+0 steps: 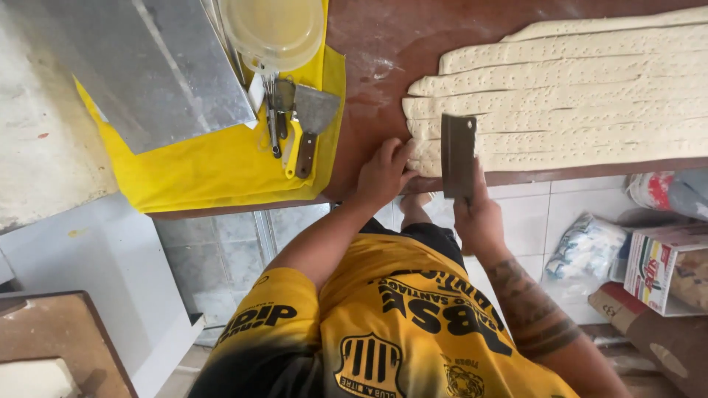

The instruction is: Cutting a sheet of dough into small squares using a cleaver after using a docker roller.

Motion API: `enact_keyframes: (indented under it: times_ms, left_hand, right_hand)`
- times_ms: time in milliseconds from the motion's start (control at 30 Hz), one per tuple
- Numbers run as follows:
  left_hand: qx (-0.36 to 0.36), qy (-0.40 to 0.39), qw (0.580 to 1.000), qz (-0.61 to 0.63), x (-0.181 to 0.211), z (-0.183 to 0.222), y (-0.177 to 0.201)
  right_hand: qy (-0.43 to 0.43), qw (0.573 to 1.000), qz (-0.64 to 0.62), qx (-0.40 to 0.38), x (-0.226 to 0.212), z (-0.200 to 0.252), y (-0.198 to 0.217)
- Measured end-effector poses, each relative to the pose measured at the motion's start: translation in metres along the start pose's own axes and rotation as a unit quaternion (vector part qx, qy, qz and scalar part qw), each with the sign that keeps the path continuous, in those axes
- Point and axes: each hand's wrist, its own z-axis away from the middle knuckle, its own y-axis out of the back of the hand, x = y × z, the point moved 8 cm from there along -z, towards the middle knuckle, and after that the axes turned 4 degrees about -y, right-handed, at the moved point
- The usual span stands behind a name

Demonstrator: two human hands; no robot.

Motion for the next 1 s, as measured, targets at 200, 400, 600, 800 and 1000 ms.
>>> enact_keyframes:
  times_ms: [200,400,600,800,1000]
  left_hand:
    - [0.038,-0.087,0.995,0.033,-0.005,-0.001,0.001]
    - [0.018,-0.118,0.990,0.076,0.001,-0.008,0.015]
    - [-0.090,-0.130,0.987,-0.019,0.003,-0.013,0.013]
    - [-0.098,-0.116,0.988,-0.032,0.005,-0.014,0.012]
    - [-0.016,-0.094,0.995,0.003,0.005,-0.007,-0.017]
  right_hand:
    - [0.030,0.991,0.126,0.022,-0.087,-0.033,-0.002]
    - [0.002,0.981,0.192,0.017,-0.116,-0.052,-0.013]
    - [-0.015,0.984,0.178,-0.001,-0.104,-0.070,-0.041]
    - [0.001,0.984,0.176,-0.001,-0.091,-0.060,-0.035]
    - [-0.032,0.974,0.223,-0.012,-0.052,-0.002,-0.046]
